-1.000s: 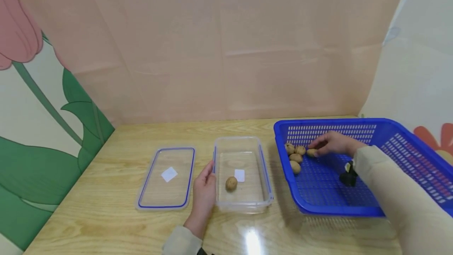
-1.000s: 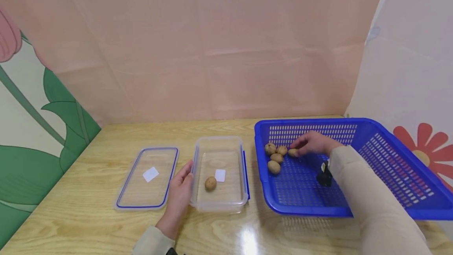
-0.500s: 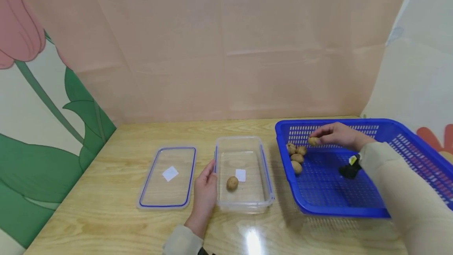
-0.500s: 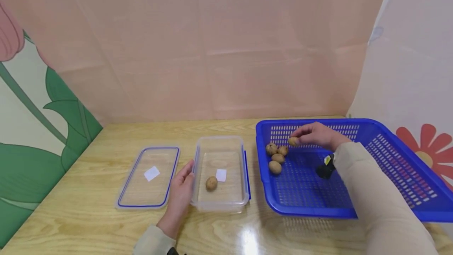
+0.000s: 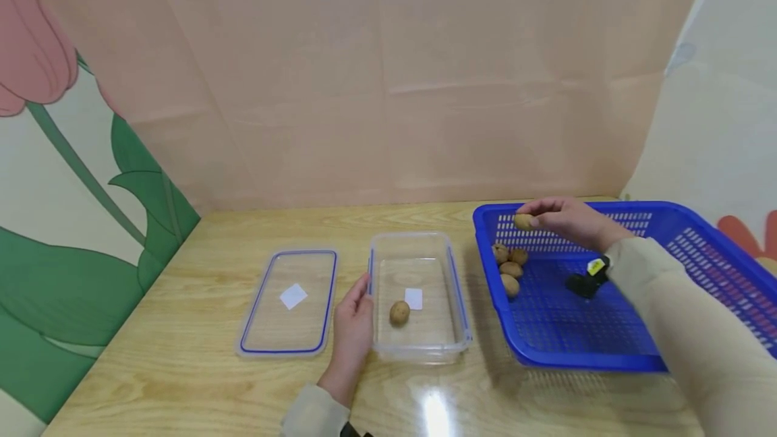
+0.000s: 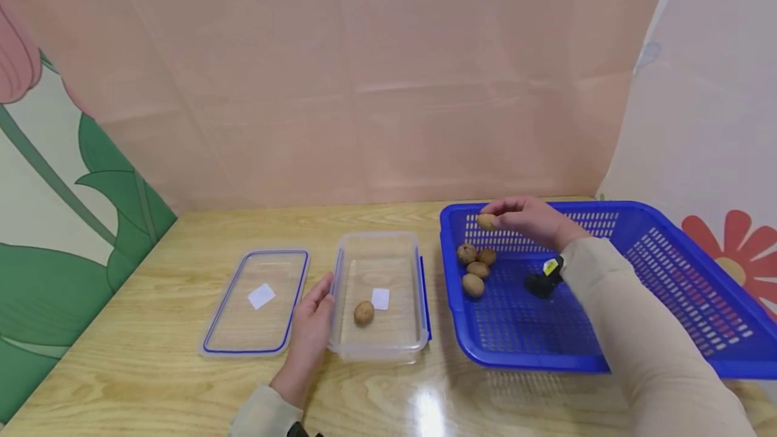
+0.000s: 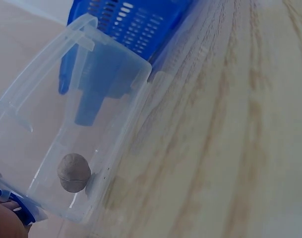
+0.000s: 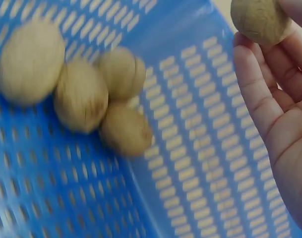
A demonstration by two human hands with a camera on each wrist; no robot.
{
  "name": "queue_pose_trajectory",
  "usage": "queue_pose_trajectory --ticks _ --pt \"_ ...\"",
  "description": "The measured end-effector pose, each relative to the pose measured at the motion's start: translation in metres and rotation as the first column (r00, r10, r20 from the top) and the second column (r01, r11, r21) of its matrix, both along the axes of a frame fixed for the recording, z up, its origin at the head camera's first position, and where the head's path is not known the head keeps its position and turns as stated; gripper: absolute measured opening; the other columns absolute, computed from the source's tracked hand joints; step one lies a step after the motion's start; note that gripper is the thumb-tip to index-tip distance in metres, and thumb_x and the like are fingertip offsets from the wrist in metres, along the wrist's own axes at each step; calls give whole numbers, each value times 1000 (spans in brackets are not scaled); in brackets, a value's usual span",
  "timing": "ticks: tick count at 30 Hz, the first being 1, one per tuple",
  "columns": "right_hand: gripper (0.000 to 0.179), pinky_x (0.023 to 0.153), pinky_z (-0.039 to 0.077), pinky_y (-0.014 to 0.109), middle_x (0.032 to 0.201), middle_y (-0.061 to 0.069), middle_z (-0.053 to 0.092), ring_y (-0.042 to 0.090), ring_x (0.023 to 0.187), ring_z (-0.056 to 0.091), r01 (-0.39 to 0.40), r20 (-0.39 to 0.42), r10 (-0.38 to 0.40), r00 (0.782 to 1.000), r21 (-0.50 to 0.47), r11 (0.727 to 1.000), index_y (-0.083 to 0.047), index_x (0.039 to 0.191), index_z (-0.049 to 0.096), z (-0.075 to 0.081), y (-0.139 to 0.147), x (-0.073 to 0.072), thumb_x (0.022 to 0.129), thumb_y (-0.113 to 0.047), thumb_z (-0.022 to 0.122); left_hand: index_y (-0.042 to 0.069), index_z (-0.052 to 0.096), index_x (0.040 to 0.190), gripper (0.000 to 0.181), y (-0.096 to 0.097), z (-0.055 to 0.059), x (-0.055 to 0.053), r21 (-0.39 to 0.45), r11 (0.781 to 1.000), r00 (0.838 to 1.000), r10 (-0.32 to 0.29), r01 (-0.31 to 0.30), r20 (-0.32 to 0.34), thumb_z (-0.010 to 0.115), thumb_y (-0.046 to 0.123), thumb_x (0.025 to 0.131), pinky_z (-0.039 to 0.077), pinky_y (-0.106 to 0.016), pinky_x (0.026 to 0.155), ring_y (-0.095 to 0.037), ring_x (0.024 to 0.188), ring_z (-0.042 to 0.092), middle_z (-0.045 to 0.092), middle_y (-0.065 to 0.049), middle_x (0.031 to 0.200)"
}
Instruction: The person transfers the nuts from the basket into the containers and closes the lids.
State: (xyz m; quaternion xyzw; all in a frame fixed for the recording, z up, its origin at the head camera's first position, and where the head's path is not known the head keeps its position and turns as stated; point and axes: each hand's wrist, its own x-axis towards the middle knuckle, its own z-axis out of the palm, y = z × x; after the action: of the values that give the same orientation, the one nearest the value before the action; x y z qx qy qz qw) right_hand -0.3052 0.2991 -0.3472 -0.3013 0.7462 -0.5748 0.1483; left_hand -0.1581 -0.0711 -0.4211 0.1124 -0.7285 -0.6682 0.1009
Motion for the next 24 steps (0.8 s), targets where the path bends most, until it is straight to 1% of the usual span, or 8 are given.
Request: queue_pose_trajectory --ticks 4,7,10,18,22,24 --pt "31 83 46 16 98 -7 67 6 92 59 -13 12 14 1000 -80 997 -14 105 66 7 -15 3 91 4 45 8 51 131 41 0 0 1 -8 1000 1000 -2 2 -5 45 3 91 37 -42 106 -28 129 42 48 -10 137" --pt "33 82 46 17 97 -7 67 7 91 59 -25 8 26 1000 -118 993 -15 104 67 12 -28 4 91 4 45 8 52 131 40 0 0 1 -12 1000 1000 -5 5 -9 45 3 91 37 -42 106 -28 129 42 48 -10 137" --pt "34 83 45 18 97 -6 68 8 91 59 -61 2 62 998 -157 986 -15 104 67 16 -40 5 90 6 44 8 51 131 41 0 0 1 -7 1000 1000 -8 8 -12 45 3 91 37 -42 106 -28 129 41 48 -11 137" --pt "37 84 48 19 98 -5 68 8 90 61 -140 -18 139 990 -196 971 -15 104 68 26 -68 10 87 9 45 7 50 132 41 2 1 1 12 1000 1000 -15 15 0 44 3 92 36 -42 106 -29 130 40 47 -11 138" --pt "40 84 48 17 99 -6 68 6 91 61 -187 -34 184 982 -203 961 -17 105 68 30 -81 14 86 11 45 8 50 132 41 4 1 0 11 1000 1000 -17 17 0 44 4 92 35 -42 107 -29 130 39 46 -11 139" --pt "41 83 49 17 100 -6 68 5 91 61 -213 -39 210 977 -219 952 -16 105 68 31 -87 15 85 12 45 7 50 132 41 4 1 0 12 1000 1000 -19 19 -2 44 4 92 35 -42 107 -29 130 39 46 -11 139"
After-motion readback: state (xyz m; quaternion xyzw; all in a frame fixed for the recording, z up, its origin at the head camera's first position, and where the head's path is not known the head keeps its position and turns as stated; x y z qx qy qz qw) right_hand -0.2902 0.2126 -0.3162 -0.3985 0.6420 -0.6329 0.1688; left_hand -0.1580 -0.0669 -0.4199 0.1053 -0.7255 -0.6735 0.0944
